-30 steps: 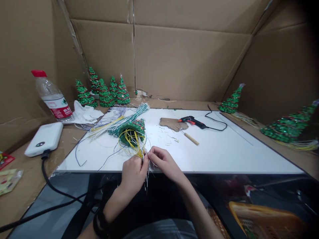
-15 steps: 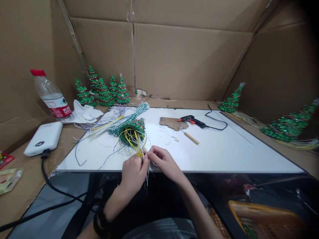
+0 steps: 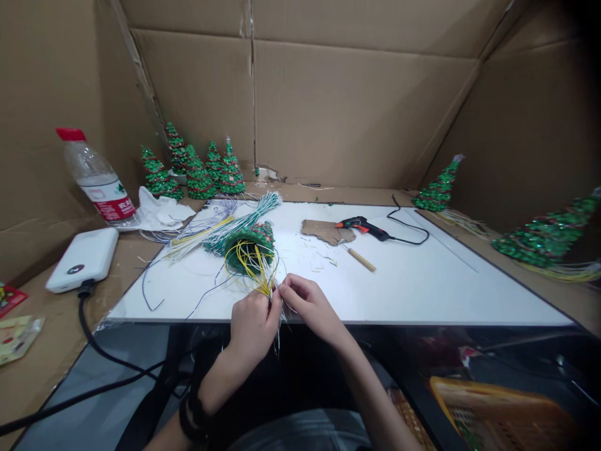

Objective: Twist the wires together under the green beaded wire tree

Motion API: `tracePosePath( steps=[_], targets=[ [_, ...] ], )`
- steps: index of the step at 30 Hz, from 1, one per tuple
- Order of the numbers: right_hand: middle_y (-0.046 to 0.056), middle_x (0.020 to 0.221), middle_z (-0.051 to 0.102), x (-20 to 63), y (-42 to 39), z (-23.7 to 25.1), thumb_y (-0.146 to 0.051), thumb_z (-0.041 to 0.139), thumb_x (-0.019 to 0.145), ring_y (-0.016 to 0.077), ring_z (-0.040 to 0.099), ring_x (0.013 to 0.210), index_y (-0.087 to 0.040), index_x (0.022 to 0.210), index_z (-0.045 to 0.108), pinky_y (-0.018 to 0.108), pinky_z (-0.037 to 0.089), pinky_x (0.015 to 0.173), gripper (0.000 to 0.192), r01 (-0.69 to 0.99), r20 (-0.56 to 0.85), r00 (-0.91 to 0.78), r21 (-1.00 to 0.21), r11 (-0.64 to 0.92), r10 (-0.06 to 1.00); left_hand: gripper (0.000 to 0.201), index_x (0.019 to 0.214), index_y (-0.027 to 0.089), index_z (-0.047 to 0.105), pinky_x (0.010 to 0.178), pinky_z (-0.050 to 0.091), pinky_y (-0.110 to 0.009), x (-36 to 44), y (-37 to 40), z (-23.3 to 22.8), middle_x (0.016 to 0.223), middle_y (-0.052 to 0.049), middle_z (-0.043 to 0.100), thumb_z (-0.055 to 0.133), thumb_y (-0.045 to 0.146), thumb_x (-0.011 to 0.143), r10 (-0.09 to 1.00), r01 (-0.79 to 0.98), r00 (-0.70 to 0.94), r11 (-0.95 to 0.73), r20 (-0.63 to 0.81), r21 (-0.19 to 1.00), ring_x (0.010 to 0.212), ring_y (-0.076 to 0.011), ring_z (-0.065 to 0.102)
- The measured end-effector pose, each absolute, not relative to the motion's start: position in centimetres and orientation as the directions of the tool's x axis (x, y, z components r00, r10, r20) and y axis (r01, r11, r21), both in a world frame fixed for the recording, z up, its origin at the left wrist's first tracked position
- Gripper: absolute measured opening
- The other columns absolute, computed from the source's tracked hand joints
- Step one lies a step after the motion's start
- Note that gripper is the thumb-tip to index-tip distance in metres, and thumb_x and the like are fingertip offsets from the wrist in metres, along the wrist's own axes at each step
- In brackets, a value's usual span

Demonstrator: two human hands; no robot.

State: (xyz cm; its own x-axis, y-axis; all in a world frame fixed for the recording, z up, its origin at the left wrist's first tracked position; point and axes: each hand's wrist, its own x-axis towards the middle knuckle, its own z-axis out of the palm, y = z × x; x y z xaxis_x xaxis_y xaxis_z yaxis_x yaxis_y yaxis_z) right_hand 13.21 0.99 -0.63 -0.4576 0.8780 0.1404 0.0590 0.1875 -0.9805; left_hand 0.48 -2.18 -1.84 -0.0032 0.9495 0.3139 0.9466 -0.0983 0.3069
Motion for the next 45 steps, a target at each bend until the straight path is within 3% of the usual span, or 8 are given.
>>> tracePosePath(
  steps=[7, 20, 45],
  targets=[
    [-0.004, 0.058, 0.036, 13.12, 0.79, -0.5, -0.038, 0.046, 0.085, 0.0099, 0.032, 0.055, -0.018, 0.065, 0.044, 0.022, 0.027, 0.05, 0.029, 0.092, 0.169, -0.429, -0.969, 0.23, 0.887, 0.048, 0.063, 0.014, 0.063, 0.052, 0.029, -0.03, 0.52, -2.02, -1.84, 0.058, -0.01, 0.063, 0.028, 0.033, 0.09, 0.952, 0.948, -0.003, -0.094, 0.307, 0.304, 0.057, -0.0215, 0.06],
    [-0.005, 0.058, 0.036, 13.09, 0.76, -0.57, -0.036, 0.046, 0.086, 0.0099, 0.032, 0.055, -0.017, 0.064, 0.043, 0.022, 0.027, 0.05, 0.028, 0.107, 0.173, -0.419, -0.966, 0.237, 0.891, 0.047, 0.058, 0.016, 0.059, 0.052, 0.029, -0.029, 0.24, -2.23, -1.53, 0.053, -0.005, 0.058, 0.029, 0.035, 0.089, 0.96, 0.906, -0.019, -0.102, 0.279, 0.411, 0.052, -0.0178, 0.055],
    [-0.005, 0.058, 0.036, 13.11, 0.86, -0.79, -0.034, 0.045, 0.085, 0.01, 0.032, 0.055, -0.018, 0.064, 0.043, 0.022, 0.027, 0.05, 0.027, 0.107, 0.201, -0.418, -0.958, 0.267, 0.886, 0.046, 0.059, 0.015, 0.061, 0.051, 0.029, -0.029, 0.3, -2.15, -1.69, 0.053, -0.006, 0.059, 0.031, 0.032, 0.089, 0.945, 0.917, -0.006, -0.126, 0.328, 0.379, 0.052, -0.0185, 0.057]
  ],
)
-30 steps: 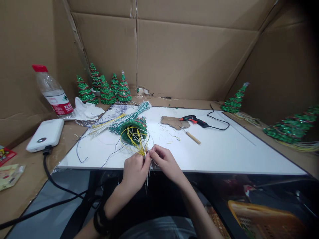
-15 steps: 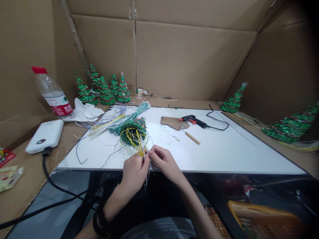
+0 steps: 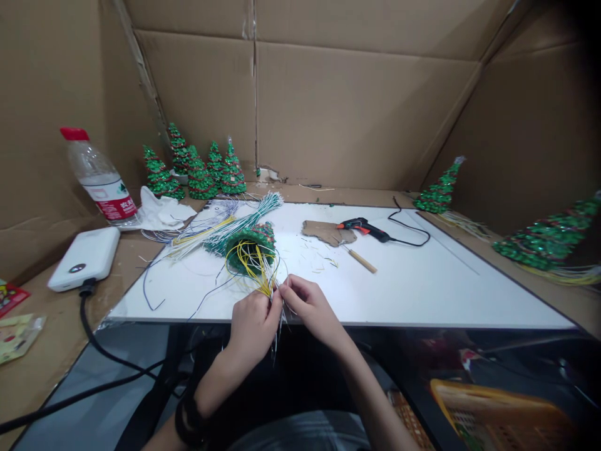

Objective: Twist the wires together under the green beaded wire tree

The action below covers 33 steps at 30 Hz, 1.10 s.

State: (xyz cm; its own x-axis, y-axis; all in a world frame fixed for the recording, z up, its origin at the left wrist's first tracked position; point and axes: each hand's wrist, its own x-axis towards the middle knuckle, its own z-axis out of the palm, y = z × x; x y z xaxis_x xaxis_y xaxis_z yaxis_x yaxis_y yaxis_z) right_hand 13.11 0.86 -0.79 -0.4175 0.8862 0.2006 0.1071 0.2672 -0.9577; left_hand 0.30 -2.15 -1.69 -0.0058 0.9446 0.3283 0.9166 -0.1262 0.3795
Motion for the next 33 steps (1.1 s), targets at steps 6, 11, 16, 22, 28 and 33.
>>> tracePosePath(
  steps=[6, 11, 16, 22, 28, 33],
  targets=[
    [-0.004, 0.058, 0.035, 13.06, 0.81, -0.69, -0.034, 0.044, 0.085, 0.0099, 0.031, 0.055, -0.018, 0.064, 0.042, 0.022, 0.027, 0.05, 0.027, 0.13, 0.201, -0.412, -0.953, 0.275, 0.889, 0.045, 0.061, 0.015, 0.062, 0.051, 0.029, -0.029, 0.34, -2.24, -1.74, 0.053, -0.006, 0.059, 0.032, 0.032, 0.089, 0.94, 0.917, -0.002, -0.134, 0.34, 0.376, 0.052, -0.0185, 0.057],
    [-0.005, 0.058, 0.036, 13.09, 0.74, -0.73, -0.033, 0.044, 0.086, 0.0098, 0.032, 0.055, -0.018, 0.064, 0.042, 0.022, 0.027, 0.05, 0.026, 0.137, 0.204, -0.411, -0.95, 0.281, 0.889, 0.046, 0.062, 0.014, 0.063, 0.051, 0.03, -0.029, 0.42, -2.09, -1.67, 0.054, -0.007, 0.061, 0.031, 0.032, 0.089, 0.945, 0.929, -0.002, -0.119, 0.328, 0.349, 0.053, -0.0196, 0.059],
    [-0.005, 0.057, 0.036, 12.96, 0.63, -0.71, -0.032, 0.044, 0.086, 0.0098, 0.032, 0.054, -0.018, 0.064, 0.042, 0.022, 0.027, 0.051, 0.026, 0.163, 0.221, -0.391, -0.939, 0.304, 0.893, 0.048, 0.062, 0.013, 0.063, 0.052, 0.032, -0.03, 0.38, -2.15, -1.82, 0.057, -0.01, 0.063, 0.029, 0.033, 0.09, 0.948, 0.938, 0.005, -0.115, 0.318, 0.328, 0.057, -0.0214, 0.062],
    [-0.005, 0.057, 0.037, 12.88, 0.6, -0.72, -0.033, 0.043, 0.086, 0.0099, 0.032, 0.053, -0.018, 0.064, 0.043, 0.022, 0.028, 0.05, 0.026, 0.192, 0.226, -0.38, -0.929, 0.316, 0.897, 0.049, 0.064, 0.014, 0.064, 0.053, 0.033, -0.03, 0.42, -2.14, -1.95, 0.06, -0.01, 0.065, 0.028, 0.033, 0.09, 0.95, 0.945, 0.005, -0.107, 0.314, 0.31, 0.059, -0.022, 0.063],
    [-0.004, 0.058, 0.038, 12.85, 0.51, -0.73, -0.033, 0.041, 0.087, 0.01, 0.032, 0.054, -0.018, 0.065, 0.044, 0.022, 0.028, 0.05, 0.027, 0.201, 0.227, -0.373, -0.927, 0.318, 0.899, 0.048, 0.065, 0.014, 0.064, 0.054, 0.034, -0.03, 0.5, -2.14, -1.74, 0.061, -0.01, 0.066, 0.027, 0.032, 0.09, 0.953, 0.946, 0.011, -0.109, 0.302, 0.307, 0.059, -0.0218, 0.063],
    [-0.004, 0.057, 0.038, 12.77, 0.48, -0.74, -0.033, 0.041, 0.087, 0.01, 0.032, 0.053, -0.018, 0.065, 0.044, 0.022, 0.028, 0.05, 0.027, 0.222, 0.232, -0.368, -0.919, 0.327, 0.901, 0.047, 0.065, 0.014, 0.064, 0.053, 0.034, -0.03, 0.46, -2.2, -1.69, 0.06, -0.01, 0.065, 0.028, 0.033, 0.09, 0.954, 0.948, 0.003, -0.097, 0.298, 0.302, 0.059, -0.0218, 0.062]
  ],
)
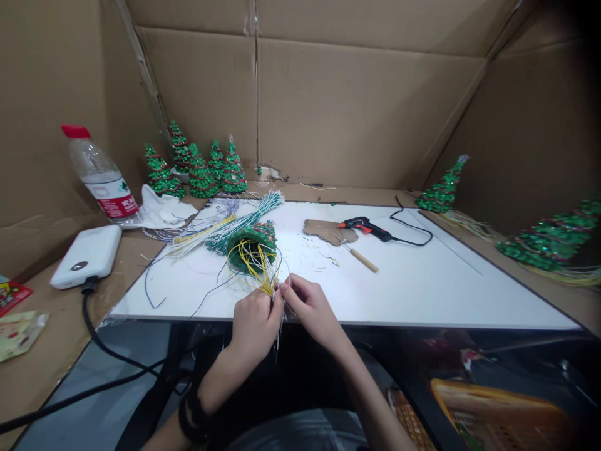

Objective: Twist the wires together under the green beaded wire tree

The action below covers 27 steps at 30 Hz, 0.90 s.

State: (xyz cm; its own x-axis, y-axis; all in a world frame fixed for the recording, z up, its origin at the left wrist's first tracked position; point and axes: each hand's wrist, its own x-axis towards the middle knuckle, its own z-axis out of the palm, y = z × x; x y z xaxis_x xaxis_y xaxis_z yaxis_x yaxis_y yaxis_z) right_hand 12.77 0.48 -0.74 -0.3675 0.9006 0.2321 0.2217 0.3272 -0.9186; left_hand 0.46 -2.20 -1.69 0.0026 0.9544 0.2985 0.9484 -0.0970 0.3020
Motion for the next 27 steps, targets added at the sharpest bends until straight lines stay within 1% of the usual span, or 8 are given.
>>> tracePosePath(
  steps=[8, 19, 23, 27],
  targets=[
    [-0.005, 0.057, 0.038, 12.75, 0.51, -0.84, -0.032, 0.042, 0.087, 0.01, 0.032, 0.053, -0.018, 0.064, 0.043, 0.023, 0.027, 0.051, 0.027, 0.222, 0.237, -0.364, -0.917, 0.332, 0.901, 0.049, 0.066, 0.013, 0.065, 0.054, 0.035, -0.03, 0.5, -2.28, -1.76, 0.062, -0.011, 0.066, 0.027, 0.032, 0.09, 0.952, 0.949, 0.008, -0.104, 0.307, 0.299, 0.06, -0.0227, 0.063],
    [-0.004, 0.056, 0.038, 12.63, 0.38, -0.9, -0.033, 0.041, 0.087, 0.0098, 0.033, 0.052, -0.018, 0.064, 0.043, 0.022, 0.028, 0.049, 0.028, 0.236, 0.247, -0.354, -0.91, 0.342, 0.902, 0.048, 0.065, 0.015, 0.064, 0.053, 0.035, -0.029, 0.46, -2.24, -1.67, 0.061, -0.01, 0.065, 0.027, 0.032, 0.09, 0.95, 0.946, 0.014, -0.113, 0.311, 0.305, 0.059, -0.0216, 0.063],
    [-0.004, 0.055, 0.041, 12.55, 0.31, -0.97, -0.031, 0.04, 0.087, 0.0101, 0.035, 0.051, -0.018, 0.064, 0.044, 0.023, 0.028, 0.049, 0.027, 0.289, 0.259, -0.335, -0.887, 0.36, 0.906, 0.046, 0.065, 0.015, 0.064, 0.054, 0.035, -0.029, 0.51, -2.22, -1.8, 0.062, -0.01, 0.065, 0.028, 0.031, 0.09, 0.952, 0.945, 0.007, -0.107, 0.307, 0.31, 0.06, -0.0216, 0.062],
    [-0.004, 0.054, 0.041, 12.35, 0.05, -1.05, -0.029, 0.04, 0.087, 0.0105, 0.036, 0.05, -0.019, 0.063, 0.042, 0.023, 0.027, 0.05, 0.026, 0.366, 0.288, -0.297, -0.846, 0.387, 0.911, 0.044, 0.068, 0.014, 0.064, 0.055, 0.036, -0.03, 0.54, -2.2, -1.87, 0.062, -0.01, 0.065, 0.03, 0.03, 0.089, 0.953, 0.939, 0.008, -0.111, 0.302, 0.327, 0.061, -0.0223, 0.063]
  ],
)
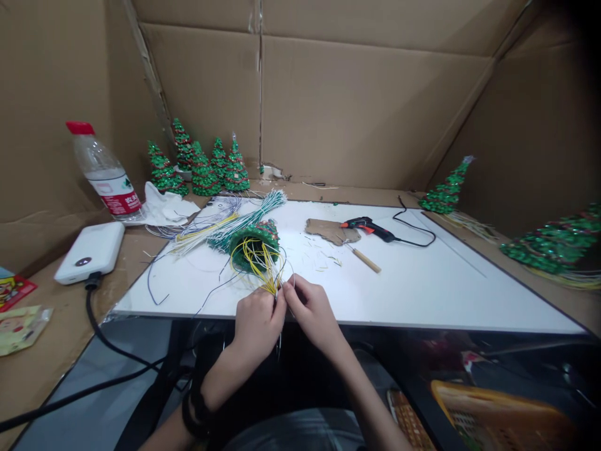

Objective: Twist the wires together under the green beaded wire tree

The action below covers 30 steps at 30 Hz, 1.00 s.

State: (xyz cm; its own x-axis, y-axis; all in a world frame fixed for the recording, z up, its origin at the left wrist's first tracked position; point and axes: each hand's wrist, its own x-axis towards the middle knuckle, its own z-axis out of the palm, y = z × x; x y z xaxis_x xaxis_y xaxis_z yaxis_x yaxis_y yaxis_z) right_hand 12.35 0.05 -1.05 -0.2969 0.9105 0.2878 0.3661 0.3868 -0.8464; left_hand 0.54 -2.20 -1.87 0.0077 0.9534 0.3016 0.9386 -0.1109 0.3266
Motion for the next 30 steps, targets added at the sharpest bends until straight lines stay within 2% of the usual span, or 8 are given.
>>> tracePosePath(
  steps=[4, 14, 30],
  targets=[
    [-0.003, 0.055, 0.043, 12.22, -0.18, -1.19, -0.028, 0.04, 0.087, 0.0113, 0.038, 0.051, -0.019, 0.063, 0.041, 0.024, 0.027, 0.051, 0.026, 0.413, 0.31, -0.265, -0.819, 0.398, 0.913, 0.043, 0.07, 0.014, 0.065, 0.056, 0.037, -0.03, 0.58, -2.22, -1.85, 0.064, -0.01, 0.065, 0.03, 0.029, 0.089, 0.952, 0.933, 0.012, -0.12, 0.304, 0.339, 0.063, -0.0229, 0.063],
    [-0.003, 0.058, 0.043, 12.44, 0.22, -1.6, -0.034, 0.032, 0.091, 0.0123, 0.04, 0.053, -0.021, 0.066, 0.037, 0.024, 0.027, 0.053, 0.029, 0.378, 0.273, -0.304, -0.845, 0.379, 0.913, 0.042, 0.07, 0.014, 0.065, 0.057, 0.037, -0.029, 0.67, -2.15, -1.8, 0.064, -0.009, 0.066, 0.03, 0.03, 0.089, 0.951, 0.935, 0.014, -0.121, 0.308, 0.333, 0.063, -0.021, 0.063],
    [-0.004, 0.058, 0.041, 12.69, 0.13, -0.96, -0.033, 0.031, 0.092, 0.0125, 0.038, 0.053, -0.021, 0.068, 0.036, 0.024, 0.026, 0.053, 0.028, 0.366, 0.228, -0.36, -0.857, 0.362, 0.905, 0.048, 0.064, 0.013, 0.064, 0.055, 0.035, -0.03, 0.41, -2.21, -1.98, 0.06, -0.01, 0.065, 0.028, 0.03, 0.091, 0.939, 0.948, 0.024, -0.13, 0.342, 0.29, 0.061, -0.0223, 0.063]
  ],
)
